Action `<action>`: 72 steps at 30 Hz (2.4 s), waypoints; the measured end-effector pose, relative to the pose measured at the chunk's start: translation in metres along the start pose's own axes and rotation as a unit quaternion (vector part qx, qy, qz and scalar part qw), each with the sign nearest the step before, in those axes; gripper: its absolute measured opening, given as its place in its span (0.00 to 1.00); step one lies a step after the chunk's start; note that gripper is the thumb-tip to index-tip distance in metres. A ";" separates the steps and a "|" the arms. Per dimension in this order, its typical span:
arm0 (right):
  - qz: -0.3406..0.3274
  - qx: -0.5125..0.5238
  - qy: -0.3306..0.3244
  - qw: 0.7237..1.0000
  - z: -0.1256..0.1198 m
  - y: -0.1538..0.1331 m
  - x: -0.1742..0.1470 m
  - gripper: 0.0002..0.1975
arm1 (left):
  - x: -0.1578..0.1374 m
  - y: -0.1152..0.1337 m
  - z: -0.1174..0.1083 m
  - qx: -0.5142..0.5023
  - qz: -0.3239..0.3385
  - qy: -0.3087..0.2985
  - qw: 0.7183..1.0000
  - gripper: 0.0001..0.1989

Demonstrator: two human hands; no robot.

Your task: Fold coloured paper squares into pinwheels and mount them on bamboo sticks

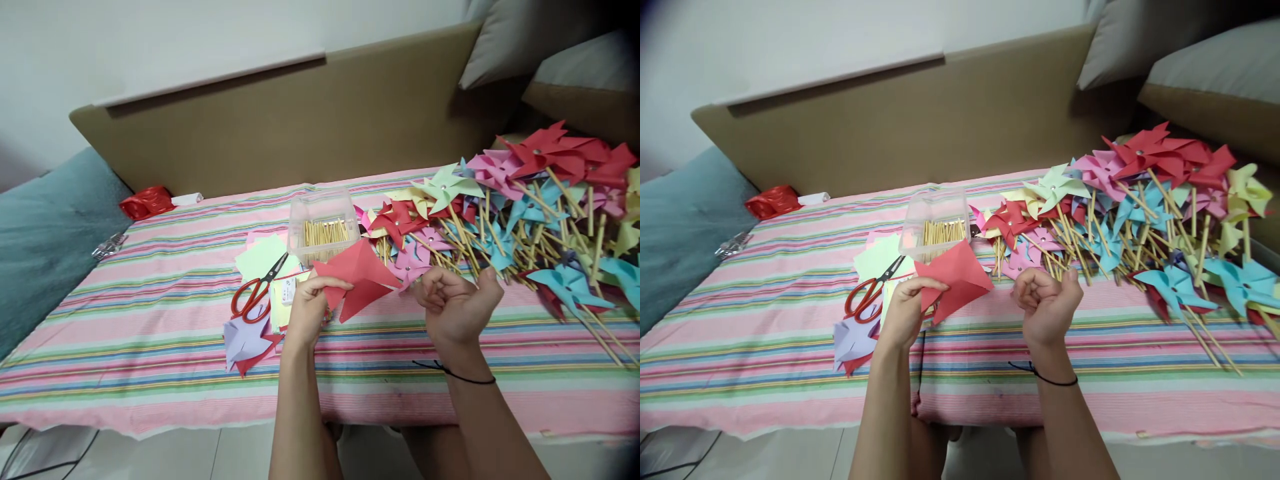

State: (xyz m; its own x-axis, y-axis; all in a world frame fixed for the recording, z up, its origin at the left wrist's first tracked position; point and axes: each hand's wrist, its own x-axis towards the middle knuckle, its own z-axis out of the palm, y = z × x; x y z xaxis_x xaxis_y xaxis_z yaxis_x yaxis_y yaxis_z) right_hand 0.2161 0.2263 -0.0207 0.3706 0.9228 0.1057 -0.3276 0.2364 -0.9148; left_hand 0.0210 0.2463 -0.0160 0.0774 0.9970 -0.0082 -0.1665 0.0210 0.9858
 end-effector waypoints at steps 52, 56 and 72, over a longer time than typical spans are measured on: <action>0.108 0.273 -0.075 0.953 -0.004 0.004 0.000 0.33 | 0.000 0.008 0.007 -0.004 -0.030 -0.094 0.995 0.30; 0.115 0.292 -0.113 0.943 -0.005 0.003 0.000 0.34 | 0.000 0.008 0.007 0.004 -0.016 -0.109 0.994 0.29; 0.104 0.333 -0.052 0.936 -0.006 -0.001 0.002 0.27 | -0.001 0.006 0.005 -0.007 -0.035 -0.117 0.992 0.28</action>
State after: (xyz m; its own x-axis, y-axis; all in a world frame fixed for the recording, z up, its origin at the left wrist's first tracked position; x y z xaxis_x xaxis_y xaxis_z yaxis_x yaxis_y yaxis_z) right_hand 0.2225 0.2257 -0.0216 0.1633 0.9863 0.0228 -0.8650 0.1543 -0.4775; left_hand 0.0244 0.2454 -0.0088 0.3154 0.9483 -0.0367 -0.1658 0.0932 0.9817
